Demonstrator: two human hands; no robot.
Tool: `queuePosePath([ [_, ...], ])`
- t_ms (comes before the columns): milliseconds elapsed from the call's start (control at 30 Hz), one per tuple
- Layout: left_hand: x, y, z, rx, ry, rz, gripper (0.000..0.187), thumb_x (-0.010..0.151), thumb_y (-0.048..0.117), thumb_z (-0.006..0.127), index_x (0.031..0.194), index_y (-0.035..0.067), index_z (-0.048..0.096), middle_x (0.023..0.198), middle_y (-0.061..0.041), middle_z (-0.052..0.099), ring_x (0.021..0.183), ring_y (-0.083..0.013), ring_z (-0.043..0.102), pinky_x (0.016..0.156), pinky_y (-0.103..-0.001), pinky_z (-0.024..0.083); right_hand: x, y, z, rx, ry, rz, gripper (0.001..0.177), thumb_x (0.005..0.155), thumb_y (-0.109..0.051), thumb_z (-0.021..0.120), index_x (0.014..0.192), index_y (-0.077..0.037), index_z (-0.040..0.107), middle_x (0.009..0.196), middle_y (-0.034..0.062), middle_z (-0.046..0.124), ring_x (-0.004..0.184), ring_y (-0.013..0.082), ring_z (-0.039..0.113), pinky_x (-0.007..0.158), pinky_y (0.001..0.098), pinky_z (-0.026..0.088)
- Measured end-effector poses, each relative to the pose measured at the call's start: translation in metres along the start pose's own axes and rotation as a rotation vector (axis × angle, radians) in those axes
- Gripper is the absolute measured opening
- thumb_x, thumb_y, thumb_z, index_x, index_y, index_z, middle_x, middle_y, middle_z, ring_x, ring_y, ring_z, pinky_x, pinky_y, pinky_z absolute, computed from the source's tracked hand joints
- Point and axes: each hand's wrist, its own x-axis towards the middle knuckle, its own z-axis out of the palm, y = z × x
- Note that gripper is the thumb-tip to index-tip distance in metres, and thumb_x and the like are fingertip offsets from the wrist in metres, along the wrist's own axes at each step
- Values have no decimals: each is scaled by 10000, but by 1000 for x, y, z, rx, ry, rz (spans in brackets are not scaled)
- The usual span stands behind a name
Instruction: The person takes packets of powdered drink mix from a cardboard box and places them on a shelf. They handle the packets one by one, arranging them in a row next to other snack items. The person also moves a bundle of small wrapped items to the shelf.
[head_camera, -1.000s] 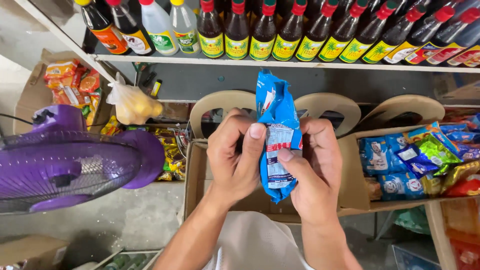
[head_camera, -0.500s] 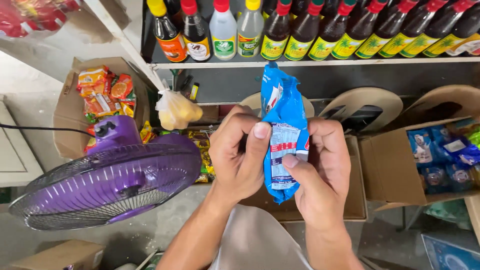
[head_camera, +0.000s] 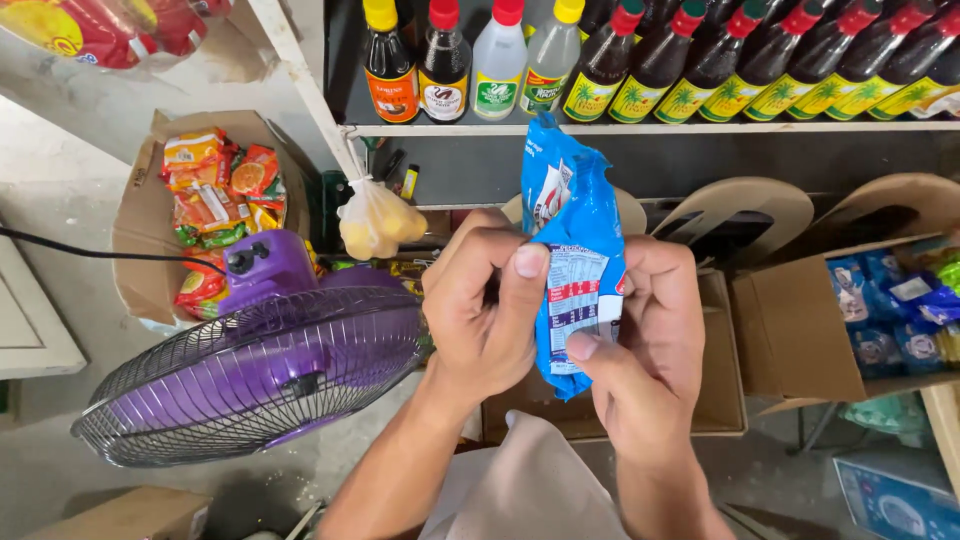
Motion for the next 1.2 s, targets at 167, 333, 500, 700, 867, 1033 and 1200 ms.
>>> queuePosePath([
  [167,1,3,0,-23,-5,-6,180,1120,104,623,978,2,583,813,-51,529,706,-113,472,640,-255,409,-1,-3,2,-19,3,-5,430,871,74,630,1269,12,478,1186,122,611,1073,151,588,965,276,489],
  [333,4,6,9,1,11,16,186,1118,107,630,976,0,577,809,-52,525,706,-114,470,632,-251,400,-1,-8,-5,-30,-5,-14,419,876,90,636,1253,11,473,1185,124,606,1026,142,566,965,276,492],
  [500,1,7,25,5,32,-4,183,1105,102,635,962,-2,587,788,-47,525,684,-117,471,619,-253,393,2,-16,-20,-28,-24,-21,424,871,90,630,1256,12,472,1196,132,607,1103,158,590,997,283,496],
  [700,-2,5,56,26,56,9,175,1110,100,629,970,1,593,797,-53,531,691,-122,472,629,-260,400,5,-20,-59,28,-69,-13,501,846,74,639,1306,20,449,1222,136,585,1075,159,575,994,286,502],
  [867,-6,2,81,79,75,9,182,1117,109,626,971,7,590,798,-54,532,703,-130,489,650,-264,414,11,-31,-82,-29,-126,5,571,854,-1,670,1369,21,425,1257,137,581,1094,161,583,985,292,509],
  [1033,-11,0,103,76,101,-14,184,1126,117,618,980,7,589,809,-61,542,717,-140,499,669,-271,424,15,-38,-105,-23,-184,19,602,890,-55,712,1402,24,406,1271,141,580,1081,155,573,1000,297,509],
  [1200,-16,1,119,132,133,12,182,1124,114,623,976,14,590,799,-61,537,711,-144,503,672,-275,422,16,-40,-122,-31,-159,45,629,878,-65,737,1399,31,398,1279,144,585,1143,170,605,1002,301,516],
])
